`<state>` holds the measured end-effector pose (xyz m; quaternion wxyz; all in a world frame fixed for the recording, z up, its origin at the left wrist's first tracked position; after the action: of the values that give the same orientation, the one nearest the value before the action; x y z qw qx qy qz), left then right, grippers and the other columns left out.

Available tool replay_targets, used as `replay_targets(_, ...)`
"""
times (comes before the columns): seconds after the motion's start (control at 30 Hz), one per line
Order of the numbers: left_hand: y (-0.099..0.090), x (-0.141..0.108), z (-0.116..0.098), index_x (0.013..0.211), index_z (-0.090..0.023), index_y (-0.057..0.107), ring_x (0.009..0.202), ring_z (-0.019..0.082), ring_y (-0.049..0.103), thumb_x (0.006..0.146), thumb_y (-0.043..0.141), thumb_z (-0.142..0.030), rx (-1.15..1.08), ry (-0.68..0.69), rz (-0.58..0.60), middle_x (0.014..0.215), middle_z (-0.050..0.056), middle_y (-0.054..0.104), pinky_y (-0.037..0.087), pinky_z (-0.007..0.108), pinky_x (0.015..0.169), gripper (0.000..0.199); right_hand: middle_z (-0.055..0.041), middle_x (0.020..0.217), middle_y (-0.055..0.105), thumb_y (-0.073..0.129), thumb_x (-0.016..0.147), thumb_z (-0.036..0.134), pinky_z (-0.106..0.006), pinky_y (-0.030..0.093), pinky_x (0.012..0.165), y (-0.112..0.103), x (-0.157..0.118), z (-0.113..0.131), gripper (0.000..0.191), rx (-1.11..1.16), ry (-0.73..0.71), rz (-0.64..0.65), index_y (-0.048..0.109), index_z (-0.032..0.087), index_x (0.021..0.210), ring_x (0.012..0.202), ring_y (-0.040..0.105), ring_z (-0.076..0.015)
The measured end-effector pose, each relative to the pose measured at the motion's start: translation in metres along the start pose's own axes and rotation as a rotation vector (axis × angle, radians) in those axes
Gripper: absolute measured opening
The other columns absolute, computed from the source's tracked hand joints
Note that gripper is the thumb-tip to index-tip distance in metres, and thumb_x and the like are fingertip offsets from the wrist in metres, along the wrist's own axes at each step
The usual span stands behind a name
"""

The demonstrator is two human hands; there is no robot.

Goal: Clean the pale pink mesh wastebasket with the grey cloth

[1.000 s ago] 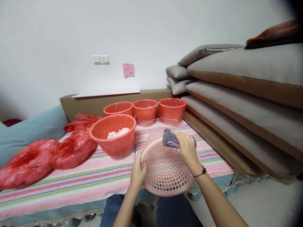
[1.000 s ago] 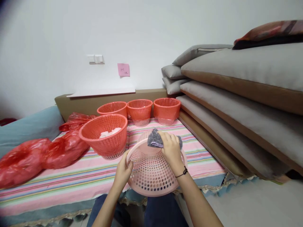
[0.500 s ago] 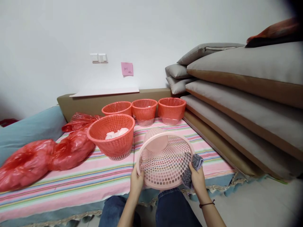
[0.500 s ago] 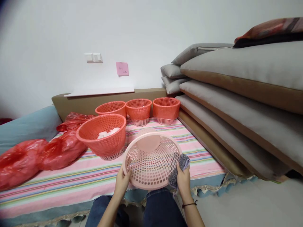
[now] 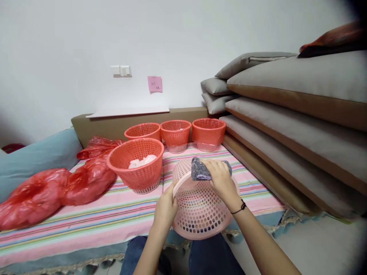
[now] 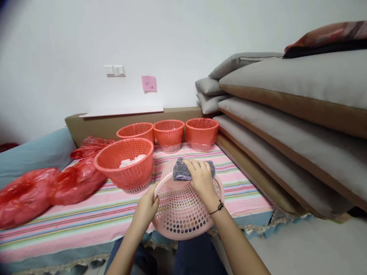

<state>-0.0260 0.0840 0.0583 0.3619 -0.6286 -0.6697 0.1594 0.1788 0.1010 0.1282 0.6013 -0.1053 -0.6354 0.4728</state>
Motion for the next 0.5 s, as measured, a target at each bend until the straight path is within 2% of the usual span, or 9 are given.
replay_targets(0.07,0.004,-0.005,0.012,0.137,-0.019,0.052,0.121,0.026,0.060,0.077,0.045,-0.008,-0.089,0.030,-0.021,0.132,0.011,0.064,0.044,0.041,0.102,0.062,-0.0097,0.124,0.063,0.041,0.078,0.006,-0.042,0.040,0.094,0.001,-0.010,-0.014,0.057,0.025,0.087,-0.065,0.054,0.019,0.132,0.109,0.053,-0.0274)
replay_targets(0.17,0.015,-0.016,0.045,0.133,-0.015,0.054,0.125,0.027,0.057,0.079,0.050,-0.016,-0.266,-0.011,-0.097,0.132,0.014,0.063,0.042,0.043,0.107,0.054,-0.0113,0.123,0.062,0.040,0.076,0.008,-0.043,0.042,0.094,0.009,-0.041,-0.051,0.058,0.120,0.304,-0.227,0.053,0.018,0.131,0.112,0.054,-0.0275)
replay_targets(0.23,0.028,-0.026,0.068,0.132,-0.015,0.054,0.125,0.028,0.057,0.079,0.054,-0.023,-0.386,-0.071,-0.156,0.132,0.015,0.062,0.041,0.045,0.107,0.053,-0.0125,0.125,0.061,0.042,0.077,0.014,-0.044,0.043,0.096,0.024,-0.071,-0.076,0.055,0.284,0.497,-0.332,0.052,0.018,0.131,0.115,0.055,-0.0276)
replay_targets(0.3,0.043,-0.038,0.085,0.132,-0.016,0.053,0.127,0.028,0.055,0.079,0.057,-0.029,-0.484,-0.145,-0.215,0.134,0.015,0.061,0.042,0.045,0.108,0.054,-0.0133,0.124,0.062,0.050,0.080,0.027,-0.044,0.045,0.096,0.050,-0.108,-0.095,0.051,0.500,0.736,-0.403,0.052,0.017,0.130,0.113,0.058,-0.0280)
replay_targets(0.37,0.060,-0.047,0.093,0.131,-0.015,0.053,0.129,0.028,0.054,0.079,0.057,-0.031,-0.540,-0.198,-0.248,0.134,0.016,0.061,0.042,0.045,0.109,0.055,-0.0140,0.124,0.063,0.056,0.079,0.043,-0.044,0.046,0.098,0.076,-0.144,-0.103,0.059,0.670,0.931,-0.475,0.051,0.016,0.132,0.112,0.059,-0.0283)
replay_targets(0.4,0.067,-0.049,0.092,0.131,-0.015,0.054,0.129,0.028,0.054,0.078,0.056,-0.030,-0.550,-0.208,-0.254,0.133,0.016,0.061,0.041,0.045,0.110,0.055,-0.0129,0.124,0.064,0.055,0.079,0.047,-0.043,0.046,0.098,0.087,-0.159,-0.105,0.062,0.717,0.970,-0.502,0.051,0.017,0.133,0.113,0.060,-0.0277)
replay_targets(0.5,0.076,-0.046,0.083,0.130,-0.014,0.056,0.127,0.027,0.056,0.075,0.052,-0.023,-0.523,-0.168,-0.238,0.130,0.014,0.064,0.038,0.046,0.112,0.056,-0.0096,0.121,0.066,0.052,0.080,0.051,-0.042,0.047,0.099,0.102,-0.183,-0.108,0.064,0.758,0.956,-0.524,0.051,0.019,0.136,0.114,0.060,-0.0259)
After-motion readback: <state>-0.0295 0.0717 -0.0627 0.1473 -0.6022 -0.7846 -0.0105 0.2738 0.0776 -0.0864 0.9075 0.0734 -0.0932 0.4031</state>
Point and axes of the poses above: each hand's wrist, its own x-axis towards the middle knuckle, its own y-axis out of the palm, z = x × y, the point moved 5 cm from there along x, towards the middle knuckle
